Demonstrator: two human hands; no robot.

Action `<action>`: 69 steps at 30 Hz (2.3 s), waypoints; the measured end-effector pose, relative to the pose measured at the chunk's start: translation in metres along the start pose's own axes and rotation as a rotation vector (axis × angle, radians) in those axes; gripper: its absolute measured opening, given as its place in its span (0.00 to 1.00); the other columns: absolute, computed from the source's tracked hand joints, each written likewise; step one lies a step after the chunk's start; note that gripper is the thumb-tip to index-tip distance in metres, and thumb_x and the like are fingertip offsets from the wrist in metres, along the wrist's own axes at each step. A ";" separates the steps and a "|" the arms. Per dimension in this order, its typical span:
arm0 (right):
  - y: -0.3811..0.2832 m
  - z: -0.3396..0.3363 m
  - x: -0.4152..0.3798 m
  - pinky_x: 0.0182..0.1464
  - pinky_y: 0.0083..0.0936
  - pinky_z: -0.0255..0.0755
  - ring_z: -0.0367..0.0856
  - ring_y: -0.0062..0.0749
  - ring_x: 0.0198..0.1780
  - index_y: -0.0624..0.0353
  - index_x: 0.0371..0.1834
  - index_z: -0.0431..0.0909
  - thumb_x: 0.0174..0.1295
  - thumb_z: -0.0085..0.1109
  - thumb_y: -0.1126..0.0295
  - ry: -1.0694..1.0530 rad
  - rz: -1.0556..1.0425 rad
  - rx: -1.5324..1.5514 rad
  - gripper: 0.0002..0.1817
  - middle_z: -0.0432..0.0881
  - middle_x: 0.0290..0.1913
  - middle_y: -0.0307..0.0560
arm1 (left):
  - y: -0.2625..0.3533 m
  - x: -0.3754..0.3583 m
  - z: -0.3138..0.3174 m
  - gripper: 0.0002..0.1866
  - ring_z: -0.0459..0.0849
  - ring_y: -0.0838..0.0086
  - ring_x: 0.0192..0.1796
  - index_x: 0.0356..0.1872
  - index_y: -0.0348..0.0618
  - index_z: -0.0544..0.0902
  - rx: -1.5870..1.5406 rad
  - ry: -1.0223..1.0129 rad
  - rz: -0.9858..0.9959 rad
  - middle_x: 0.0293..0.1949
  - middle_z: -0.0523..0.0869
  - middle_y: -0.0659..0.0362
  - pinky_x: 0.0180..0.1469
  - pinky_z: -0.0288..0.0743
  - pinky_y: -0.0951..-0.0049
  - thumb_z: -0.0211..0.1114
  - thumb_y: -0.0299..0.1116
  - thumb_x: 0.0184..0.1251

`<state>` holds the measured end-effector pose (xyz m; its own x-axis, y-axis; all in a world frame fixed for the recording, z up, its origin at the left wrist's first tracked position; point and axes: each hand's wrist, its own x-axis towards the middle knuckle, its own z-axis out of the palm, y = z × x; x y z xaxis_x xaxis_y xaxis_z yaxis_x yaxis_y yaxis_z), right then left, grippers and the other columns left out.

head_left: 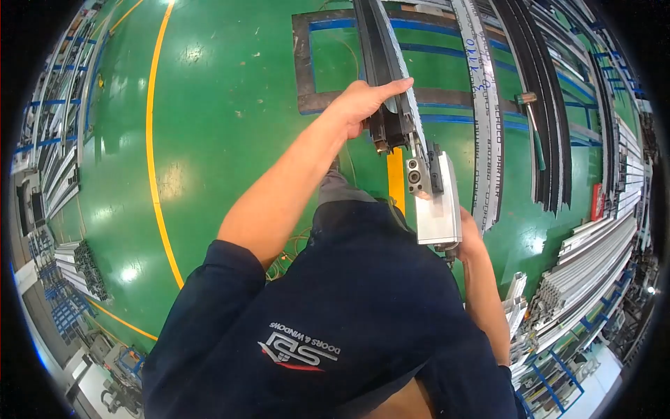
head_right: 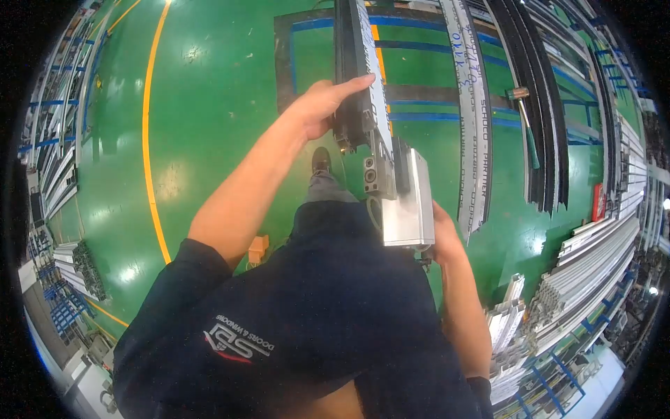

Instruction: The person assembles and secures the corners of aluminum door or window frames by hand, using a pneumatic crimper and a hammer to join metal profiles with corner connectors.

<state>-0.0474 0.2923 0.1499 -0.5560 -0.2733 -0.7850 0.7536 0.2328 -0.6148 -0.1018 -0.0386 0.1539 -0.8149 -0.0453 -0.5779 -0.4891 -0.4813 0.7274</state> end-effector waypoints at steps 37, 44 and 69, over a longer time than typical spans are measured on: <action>0.003 0.012 0.006 0.41 0.23 0.81 0.85 0.23 0.42 0.66 0.66 0.77 0.71 0.66 0.60 -0.041 0.022 -0.141 0.26 0.87 0.50 0.48 | 0.003 -0.008 -0.006 0.19 0.91 0.73 0.44 0.56 0.38 0.83 -0.068 -0.013 -0.032 0.46 0.91 0.58 0.47 0.86 0.68 0.68 0.42 0.75; 0.005 0.012 0.004 0.53 0.26 0.80 0.86 0.27 0.49 0.67 0.67 0.76 0.70 0.67 0.64 -0.007 -0.013 -0.120 0.26 0.87 0.54 0.50 | 0.003 -0.013 -0.007 0.18 0.91 0.74 0.43 0.56 0.40 0.83 -0.097 -0.006 -0.036 0.46 0.91 0.59 0.46 0.86 0.70 0.68 0.42 0.75; -0.002 -0.006 0.000 0.33 0.28 0.81 0.86 0.27 0.31 0.64 0.57 0.79 0.68 0.62 0.73 0.112 -0.102 -0.027 0.16 0.87 0.37 0.43 | -0.010 0.005 -0.016 0.27 0.90 0.73 0.45 0.60 0.44 0.80 -0.331 -0.123 -0.020 0.48 0.90 0.61 0.47 0.87 0.63 0.58 0.57 0.79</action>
<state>-0.0512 0.2975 0.1513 -0.6660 -0.1914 -0.7209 0.6821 0.2347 -0.6925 -0.0955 -0.0480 0.1377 -0.8477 0.0630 -0.5268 -0.3941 -0.7395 0.5457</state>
